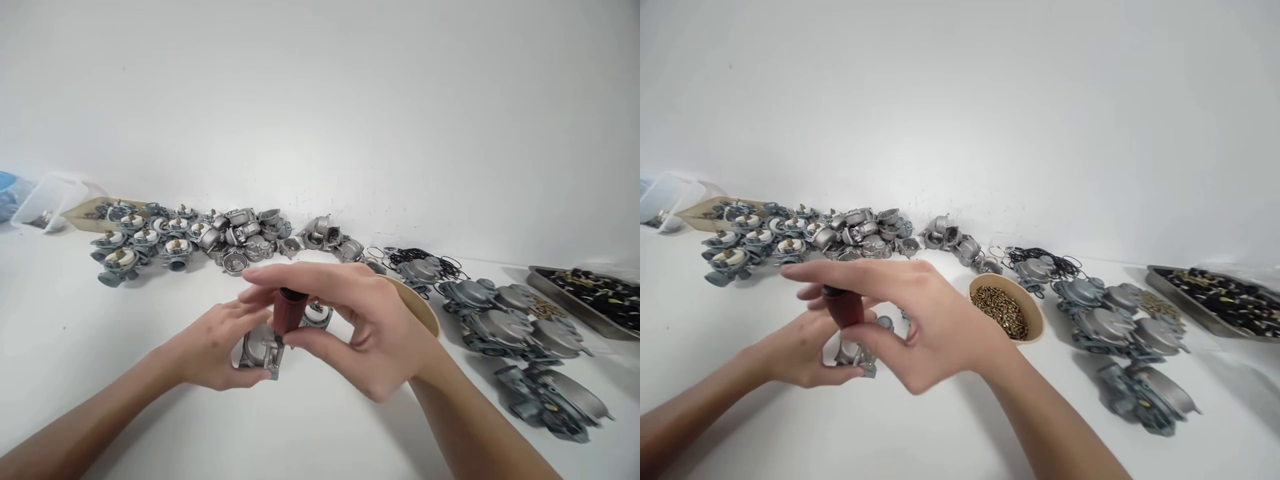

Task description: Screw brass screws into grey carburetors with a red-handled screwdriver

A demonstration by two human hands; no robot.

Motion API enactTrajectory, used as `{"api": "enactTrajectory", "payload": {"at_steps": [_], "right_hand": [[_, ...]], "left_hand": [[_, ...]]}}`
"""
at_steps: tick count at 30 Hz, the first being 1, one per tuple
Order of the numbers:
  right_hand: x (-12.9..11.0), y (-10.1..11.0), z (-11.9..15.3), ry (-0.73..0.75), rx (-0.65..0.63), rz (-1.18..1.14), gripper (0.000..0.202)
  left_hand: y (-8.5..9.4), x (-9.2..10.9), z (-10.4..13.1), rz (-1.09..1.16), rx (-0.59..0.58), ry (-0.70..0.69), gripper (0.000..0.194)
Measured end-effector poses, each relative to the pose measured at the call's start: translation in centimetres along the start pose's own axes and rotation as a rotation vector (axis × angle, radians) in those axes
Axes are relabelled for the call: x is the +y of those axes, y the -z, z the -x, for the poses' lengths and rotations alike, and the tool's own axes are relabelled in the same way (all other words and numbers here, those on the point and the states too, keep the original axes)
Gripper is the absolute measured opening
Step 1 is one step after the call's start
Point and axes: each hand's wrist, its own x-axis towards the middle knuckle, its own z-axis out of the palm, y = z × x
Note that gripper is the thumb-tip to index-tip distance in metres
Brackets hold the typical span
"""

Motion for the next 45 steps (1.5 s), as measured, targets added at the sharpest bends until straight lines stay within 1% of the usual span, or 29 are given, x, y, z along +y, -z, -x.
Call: {"api": "enactTrajectory", "payload": {"at_steps": [3,4,8,10,12,14,16,17,18,20,21,23,25,26,27,29,30,32,34,35,38,39,40,42,43,45], "right_hand": [[-0.1,0.1,-0.1,0.05,0.094,0.084,0.031],[-0.1,0.2,-0.1,0.049,0.098,0.092,0.029],[-0.1,0.3,-0.2,0.005,0.016,-0.034,0.032],[-0.2,0.4,-0.2,0.018,0.066,-0.02,0.029],[-0.2,0.5,-0.1,0.035,0.124,0.024,0.03],[-0.3,0.7,-0.1,0.024,0.087,0.015,0.031],[-0.3,0.7,-0.1,0.007,0.022,-0.028,0.034],[-0.3,0.7,-0.1,0.01,0.018,-0.034,0.035],[-0.2,0.7,-0.1,0.02,0.039,-0.019,0.033],[0.0,0.6,0.0,0.053,0.121,0.042,0.027],[0.0,0.6,0.0,0.056,0.134,0.062,0.029],[0.1,0.7,-0.1,0.038,0.079,0.044,0.034],[0.1,0.8,-0.1,0.03,0.009,-0.025,0.039],[0.1,0.9,-0.2,0.035,0.004,-0.039,0.04],[0.2,0.9,-0.2,0.05,0.031,-0.025,0.038],[0.3,1.1,-0.3,0.086,0.114,0.056,0.034],[0.3,1.1,-0.3,0.086,0.119,0.093,0.036],[0.3,1.2,-0.3,0.067,0.056,0.092,0.039],[0.2,1.2,-0.3,0.039,-0.009,0.027,0.041],[0.2,1.2,-0.3,0.037,-0.004,0.016,0.041],[0.1,1.1,-0.3,0.047,0.098,0.115,0.032],[0.1,1.0,-0.3,0.038,0.095,0.146,0.032],[0.1,1.0,-0.3,0.026,0.063,0.148,0.031],[0.0,1.0,-0.3,-0.002,-0.026,0.071,0.032],[0.0,1.1,-0.3,-0.009,-0.047,0.026,0.035],[0.1,1.1,-0.2,-0.005,-0.008,0.018,0.034]], "left_hand": [[-0.2,-0.1,0.1,0.003,-0.018,-0.007,0.038],[-0.2,-0.1,0.2,0.009,-0.021,-0.004,0.037],[-0.4,-0.3,0.4,-0.004,0.019,-0.025,0.052],[-0.4,-0.3,0.4,-0.002,0.03,-0.039,0.052],[-0.4,-0.2,0.4,0.011,0.014,-0.03,0.046],[-0.3,-0.2,0.4,0.006,0.0,-0.013,0.044],[-0.2,-0.1,0.4,-0.013,0.006,-0.014,0.049],[-0.2,-0.1,0.4,-0.019,0.011,-0.019,0.05],[-0.1,-0.2,0.4,-0.018,0.01,-0.02,0.05],[-0.1,-0.2,0.4,0.003,-0.012,-0.006,0.046],[-0.2,-0.3,0.4,0.016,-0.023,0.007,0.045],[-0.2,-0.3,0.4,0.035,-0.035,0.023,0.047],[-0.1,-0.4,0.3,0.052,-0.032,0.023,0.055],[-0.1,-0.4,0.3,0.06,-0.031,0.021,0.059],[-0.1,-0.4,0.2,0.07,-0.035,0.021,0.061],[0.0,-0.3,0.1,0.084,-0.046,0.028,0.06],[0.0,-0.3,0.1,0.087,-0.05,0.033,0.059],[0.0,-0.4,0.1,0.086,-0.054,0.036,0.058],[-0.1,-0.4,0.1,0.081,-0.047,0.031,0.057],[-0.1,-0.5,0.1,0.081,-0.047,0.03,0.055],[-0.2,-0.5,0.1,0.091,-0.052,0.036,0.048],[-0.2,-0.5,0.1,0.093,-0.057,0.042,0.047],[-0.2,-0.5,0.1,0.091,-0.059,0.046,0.046],[-0.2,-0.4,0.1,0.081,-0.053,0.039,0.046],[-0.1,-0.4,0.1,0.077,-0.048,0.032,0.047],[-0.1,-0.3,0.1,0.077,-0.04,0.024,0.05]]}}
